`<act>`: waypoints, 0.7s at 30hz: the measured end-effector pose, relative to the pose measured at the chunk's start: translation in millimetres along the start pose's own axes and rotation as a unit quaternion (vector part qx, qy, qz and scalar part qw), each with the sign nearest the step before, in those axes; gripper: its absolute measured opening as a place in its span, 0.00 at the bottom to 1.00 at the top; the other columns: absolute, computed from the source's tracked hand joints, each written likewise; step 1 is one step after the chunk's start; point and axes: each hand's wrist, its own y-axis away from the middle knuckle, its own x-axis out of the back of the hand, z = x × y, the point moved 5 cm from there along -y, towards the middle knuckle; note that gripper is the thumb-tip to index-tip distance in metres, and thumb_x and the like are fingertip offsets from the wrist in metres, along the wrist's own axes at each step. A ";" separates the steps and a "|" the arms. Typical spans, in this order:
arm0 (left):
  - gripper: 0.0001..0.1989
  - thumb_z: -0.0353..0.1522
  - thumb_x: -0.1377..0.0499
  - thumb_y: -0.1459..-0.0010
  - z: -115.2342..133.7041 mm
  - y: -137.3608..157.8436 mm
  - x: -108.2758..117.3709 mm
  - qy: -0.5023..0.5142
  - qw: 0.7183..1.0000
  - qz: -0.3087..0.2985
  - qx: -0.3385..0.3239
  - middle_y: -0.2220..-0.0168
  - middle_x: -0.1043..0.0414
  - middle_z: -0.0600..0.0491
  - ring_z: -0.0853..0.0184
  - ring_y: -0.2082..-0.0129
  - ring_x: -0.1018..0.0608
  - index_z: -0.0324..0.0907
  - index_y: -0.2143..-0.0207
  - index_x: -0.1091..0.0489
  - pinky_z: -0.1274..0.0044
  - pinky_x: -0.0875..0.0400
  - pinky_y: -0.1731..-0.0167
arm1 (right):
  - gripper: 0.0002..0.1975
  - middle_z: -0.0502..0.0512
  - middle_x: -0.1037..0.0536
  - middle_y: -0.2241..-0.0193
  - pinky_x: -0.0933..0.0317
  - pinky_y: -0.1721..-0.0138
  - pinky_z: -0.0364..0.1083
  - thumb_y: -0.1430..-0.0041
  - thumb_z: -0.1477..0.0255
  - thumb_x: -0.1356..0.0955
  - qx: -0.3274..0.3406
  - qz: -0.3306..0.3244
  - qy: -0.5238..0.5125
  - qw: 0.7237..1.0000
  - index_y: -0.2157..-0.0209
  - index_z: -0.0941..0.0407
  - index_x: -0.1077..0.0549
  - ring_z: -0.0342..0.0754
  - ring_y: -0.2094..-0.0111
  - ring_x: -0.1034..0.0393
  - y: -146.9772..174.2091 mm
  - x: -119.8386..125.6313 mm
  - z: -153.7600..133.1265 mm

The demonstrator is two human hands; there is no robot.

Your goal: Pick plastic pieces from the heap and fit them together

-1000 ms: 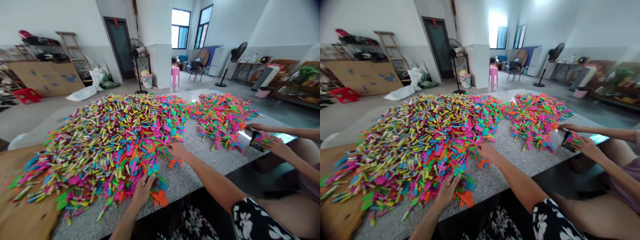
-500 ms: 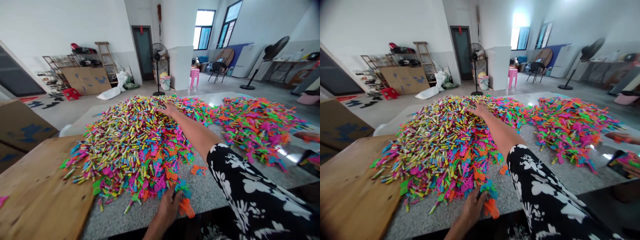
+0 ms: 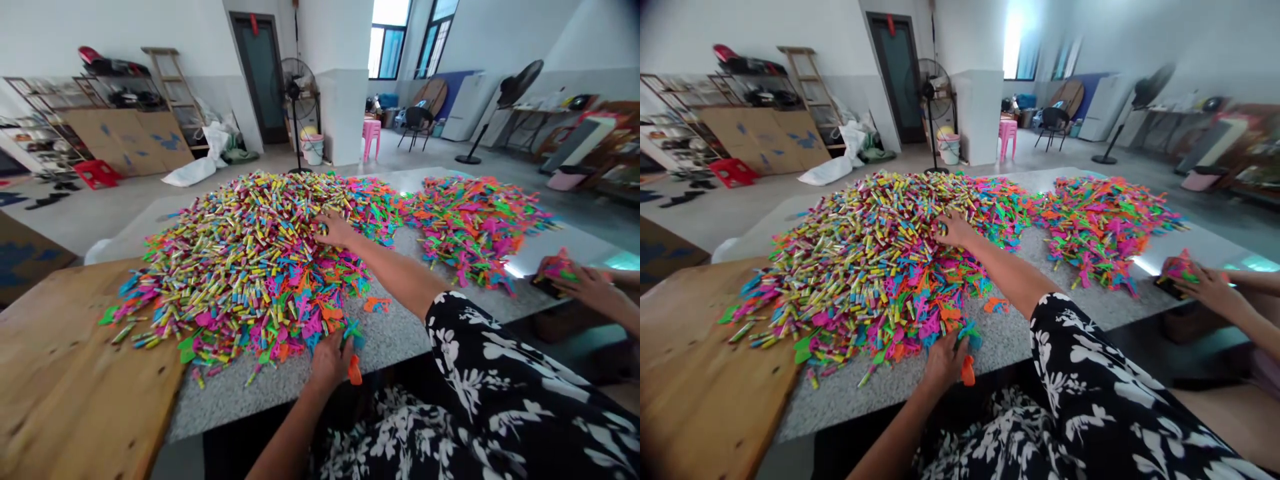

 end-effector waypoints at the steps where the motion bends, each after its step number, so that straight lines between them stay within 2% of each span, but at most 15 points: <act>1: 0.14 0.38 0.45 0.28 0.3 -0.1 -0.1 -0.018 1.000 0.006 -0.001 0.61 0.16 0.46 0.60 0.61 0.14 0.42 0.51 0.23 0.71 0.22 0.58 | 0.39 0.70 0.41 0.29 0.43 0.32 0.62 0.36 0.52 0.27 0.002 -0.003 0.000 1.000 0.29 0.54 0.34 0.69 0.30 0.42 13.1 -2.8 -1.2; 4: 0.14 0.39 0.45 0.28 0.4 -1.7 -1.7 -0.062 0.998 0.003 0.011 0.65 0.17 0.47 0.60 0.64 0.15 0.42 0.55 0.23 0.72 0.23 0.60 | 0.43 0.72 0.41 0.30 0.40 0.33 0.60 0.37 0.54 0.26 0.002 -0.042 0.018 0.999 0.27 0.56 0.38 0.67 0.32 0.39 52.5 -13.0 -3.5; 6: 0.14 0.39 0.46 0.27 0.8 -3.5 -3.0 -0.079 0.997 -0.004 0.022 0.66 0.17 0.46 0.59 0.64 0.15 0.41 0.56 0.23 0.72 0.25 0.61 | 0.42 0.73 0.41 0.30 0.39 0.34 0.57 0.37 0.57 0.26 0.004 -0.076 0.034 0.997 0.27 0.57 0.38 0.66 0.33 0.36 77.2 -18.3 -4.6; 9: 0.14 0.40 0.45 0.28 1.2 -6.0 -3.7 -0.096 0.994 -0.010 0.040 0.65 0.17 0.44 0.58 0.63 0.15 0.41 0.57 0.24 0.73 0.26 0.61 | 0.37 0.71 0.39 0.31 0.37 0.37 0.53 0.36 0.62 0.27 0.012 -0.129 0.046 0.990 0.29 0.57 0.35 0.62 0.37 0.31 108.9 -21.0 -4.7; 12: 0.15 0.40 0.46 0.28 1.5 -7.9 -3.3 -0.116 0.992 -0.017 0.053 0.65 0.17 0.43 0.58 0.63 0.15 0.40 0.57 0.24 0.73 0.28 0.61 | 0.30 0.68 0.31 0.35 0.35 0.39 0.50 0.35 0.65 0.27 0.029 -0.163 0.034 0.986 0.34 0.56 0.27 0.58 0.40 0.28 135.7 -15.5 0.1; 14: 0.15 0.40 0.47 0.27 1.6 -9.5 -3.2 -0.124 0.991 -0.022 0.053 0.65 0.17 0.44 0.59 0.63 0.16 0.41 0.56 0.24 0.73 0.29 0.61 | 0.22 0.65 0.25 0.39 0.36 0.40 0.48 0.34 0.67 0.29 0.042 -0.151 0.010 0.988 0.41 0.56 0.21 0.56 0.40 0.28 153.5 -7.3 6.8; 17: 0.16 0.41 0.47 0.27 1.0 -14.9 -4.1 -0.138 0.989 -0.023 0.048 0.65 0.17 0.44 0.59 0.64 0.16 0.41 0.56 0.24 0.73 0.30 0.62 | 0.14 0.65 0.21 0.43 0.37 0.40 0.48 0.33 0.71 0.30 0.040 -0.094 -0.029 0.994 0.49 0.59 0.16 0.55 0.40 0.28 184.6 7.1 21.6; 21: 0.17 0.41 0.47 0.27 1.2 -29.9 -9.9 -0.161 0.986 -0.013 0.036 0.63 0.17 0.41 0.58 0.63 0.16 0.40 0.57 0.23 0.73 0.31 0.63 | 0.12 0.64 0.17 0.53 0.34 0.45 0.48 0.31 0.74 0.31 -0.033 -0.033 -0.052 0.998 0.53 0.61 0.16 0.53 0.49 0.24 233.1 17.7 40.2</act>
